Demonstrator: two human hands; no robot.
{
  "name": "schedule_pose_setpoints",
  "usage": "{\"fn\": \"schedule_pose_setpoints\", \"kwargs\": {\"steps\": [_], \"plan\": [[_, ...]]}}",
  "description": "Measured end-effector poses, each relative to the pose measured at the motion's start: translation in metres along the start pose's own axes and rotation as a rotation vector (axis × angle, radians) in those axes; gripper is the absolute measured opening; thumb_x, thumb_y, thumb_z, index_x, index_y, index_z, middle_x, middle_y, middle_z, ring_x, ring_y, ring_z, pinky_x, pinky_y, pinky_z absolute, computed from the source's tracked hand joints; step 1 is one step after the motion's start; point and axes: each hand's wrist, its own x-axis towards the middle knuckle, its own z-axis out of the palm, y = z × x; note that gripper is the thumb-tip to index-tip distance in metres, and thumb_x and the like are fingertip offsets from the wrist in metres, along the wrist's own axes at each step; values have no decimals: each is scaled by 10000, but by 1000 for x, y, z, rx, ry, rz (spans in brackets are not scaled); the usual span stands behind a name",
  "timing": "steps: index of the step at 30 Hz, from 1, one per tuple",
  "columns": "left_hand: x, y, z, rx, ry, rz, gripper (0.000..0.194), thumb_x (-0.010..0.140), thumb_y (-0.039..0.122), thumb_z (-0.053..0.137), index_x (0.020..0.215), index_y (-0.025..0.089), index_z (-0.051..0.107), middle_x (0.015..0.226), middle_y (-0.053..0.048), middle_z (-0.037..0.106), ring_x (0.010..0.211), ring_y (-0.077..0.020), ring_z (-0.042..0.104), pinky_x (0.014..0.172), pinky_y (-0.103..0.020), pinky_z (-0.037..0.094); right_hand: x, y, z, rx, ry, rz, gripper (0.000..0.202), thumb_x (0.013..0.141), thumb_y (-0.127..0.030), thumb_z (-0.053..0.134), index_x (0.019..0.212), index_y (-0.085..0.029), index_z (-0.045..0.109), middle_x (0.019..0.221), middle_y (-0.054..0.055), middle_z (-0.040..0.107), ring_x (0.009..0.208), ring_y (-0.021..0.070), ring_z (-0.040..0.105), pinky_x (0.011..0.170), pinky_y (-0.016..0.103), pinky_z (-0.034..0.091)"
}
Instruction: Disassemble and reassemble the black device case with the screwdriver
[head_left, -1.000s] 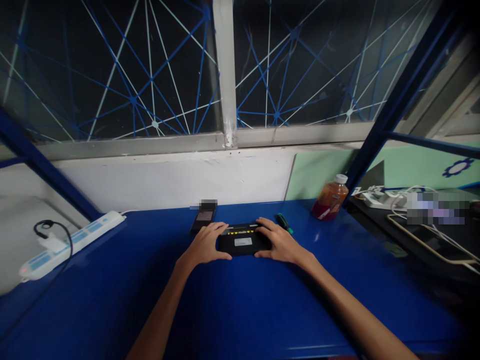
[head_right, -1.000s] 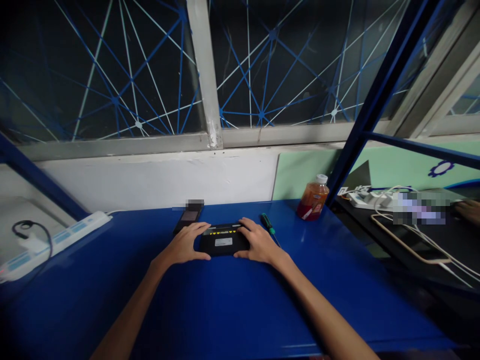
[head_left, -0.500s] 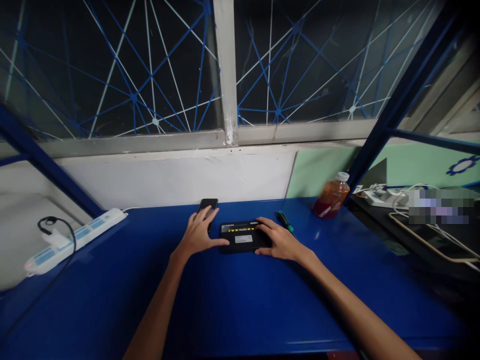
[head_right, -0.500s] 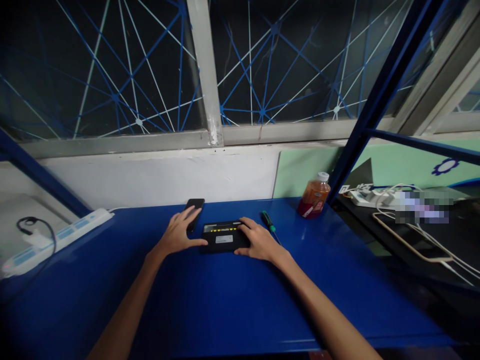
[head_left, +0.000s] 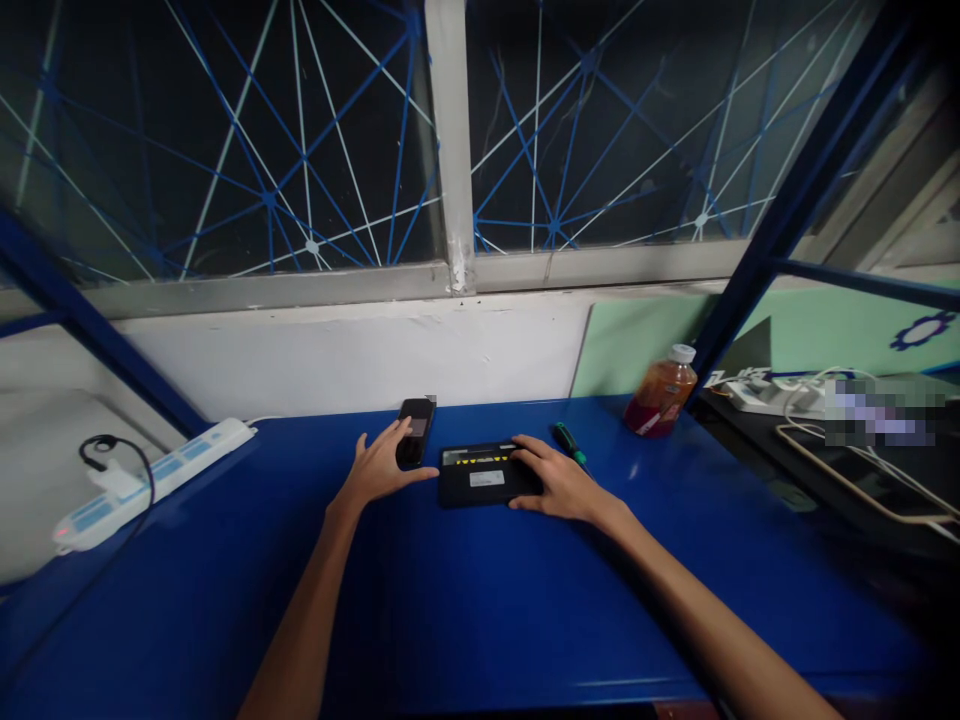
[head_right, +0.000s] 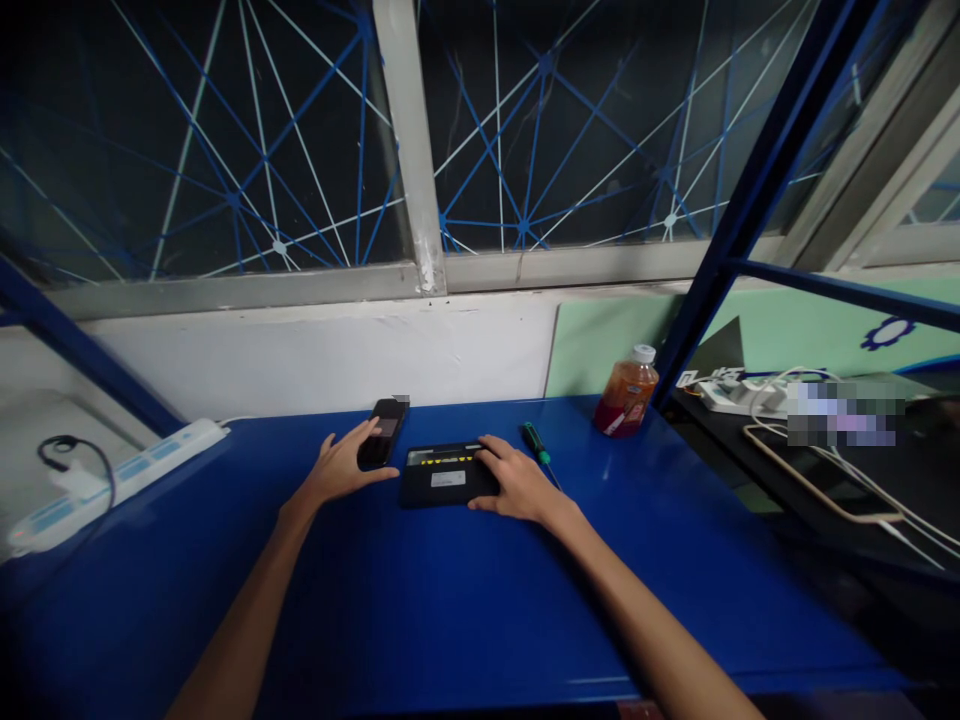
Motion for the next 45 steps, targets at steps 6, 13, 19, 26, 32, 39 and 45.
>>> {"fn": "schedule_pose_setpoints", "kwargs": {"steps": [6,13,19,26,32,39,45], "plan": [[-2,9,-9,-21,71,54,946,705,721,542,1459,220,266,1478,-138,358,1345,-372,328,1079,-621,149,0,0,-1,1,-5,-3,694,719,-551,686,1238,-114,540,1422,206,407,1280,327,443,1055,451,389],[-4,23,-15,-69,77,119,947,692,716,574,1453,228,289,1436,-128,424,1319,-364,367,1063,-580,226,0,0,-1,-2,-14,4,697,719,-544,691,1235,-99,543,1420,217,406,1281,330,443,1056,449,387],[-11,70,-8,-35,-12,356,884,565,792,622,1273,269,546,1328,-89,525,1217,-359,438,1003,-530,309,0,0,-1,9,-29,14,716,716,-541,692,1266,-112,530,1446,209,379,1284,327,442,1062,453,379],[-15,78,0,-8,-7,406,842,548,798,630,1186,248,614,1283,-102,530,1157,-357,460,940,-510,360,-1,2,-3,40,-46,22,727,713,-530,698,1280,-109,524,1464,196,359,1292,313,440,1075,413,372],[-13,63,-7,20,-4,366,760,568,779,637,1126,263,646,1304,-101,523,1184,-354,456,964,-529,334,-2,6,-5,83,-46,28,750,707,-554,695,1286,-111,517,1466,199,359,1273,312,466,1066,407,382],[-12,57,-10,-6,-60,342,740,563,753,662,1133,281,641,1325,-88,520,1205,-368,448,978,-536,321,-2,7,-7,86,-28,53,708,673,-544,726,1242,-160,555,1463,179,375,1252,329,486,1032,460,409],[-12,62,-11,-24,-80,334,664,606,653,704,1135,259,628,1336,-87,512,1237,-363,428,1006,-540,298,-2,6,-11,69,-30,54,665,673,-524,732,1208,-164,569,1444,177,406,1241,321,499,1021,461,413]]}}
